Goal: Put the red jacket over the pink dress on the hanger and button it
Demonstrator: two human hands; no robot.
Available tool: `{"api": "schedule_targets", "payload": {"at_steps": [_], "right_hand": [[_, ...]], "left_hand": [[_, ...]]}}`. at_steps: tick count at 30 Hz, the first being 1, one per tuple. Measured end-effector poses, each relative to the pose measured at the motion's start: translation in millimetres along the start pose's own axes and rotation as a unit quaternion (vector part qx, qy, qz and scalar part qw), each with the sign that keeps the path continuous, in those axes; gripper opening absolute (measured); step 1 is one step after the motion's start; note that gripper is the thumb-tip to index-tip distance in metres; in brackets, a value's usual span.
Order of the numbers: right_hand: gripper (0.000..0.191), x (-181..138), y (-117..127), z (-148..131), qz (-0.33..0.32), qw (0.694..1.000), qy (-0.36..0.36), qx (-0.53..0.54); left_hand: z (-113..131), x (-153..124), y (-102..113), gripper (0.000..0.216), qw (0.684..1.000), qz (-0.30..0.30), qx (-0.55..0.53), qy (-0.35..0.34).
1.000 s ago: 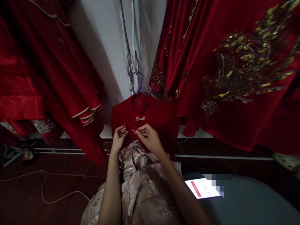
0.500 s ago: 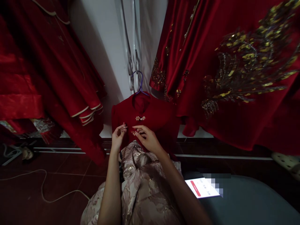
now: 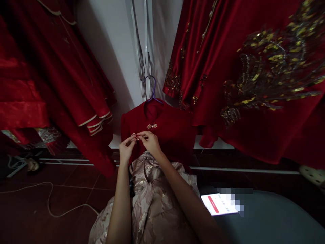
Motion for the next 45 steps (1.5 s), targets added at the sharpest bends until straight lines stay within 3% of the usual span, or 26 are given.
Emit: {"api": "schedule_targets", "payload": {"at_steps": [17,31,37,42,45], "right_hand": [[0.020,-9.3,-6.5,-8.5,0.064,0.984,0.027,-0.161],[0.021,-9.4,-10.0,-8.9,0.055,0.979,0.045,-0.190],[0.018,-7.3,-12.5,-3.0,0.073,0.982,0.037,-0.170],[0.021,-7.8,-4.7,7.3,-0.045,0.998,0.005,-0.042],[0.022,-21.6,16.9,14.6,-0.105,0.993,-0.027,-0.051]], "left_hand": [[-0.7,-0.7,3.0,0.031,0.997,0.016,0.068,-0.035],[-2.2,-1.2,3.5,0.028,0.990,0.029,0.133,-0.044],[3.3,-1.5,4.1,0.022,0.987,0.025,0.140,-0.077],[-8.8,2.5,0.7,0.020,0.995,-0.013,0.060,-0.073],[-14.9,2.6,-2.0,0.027,0.996,-0.033,0.059,-0.066]]}}
Point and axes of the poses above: each hand's wrist, its own x-axis towards the middle knuckle, its own y-axis out of the back of the hand, z = x × y, the point moved 8 cm from there along x, towards the middle knuckle, and after that the axes turned 2 degrees about -x, right-handed, at the moved point
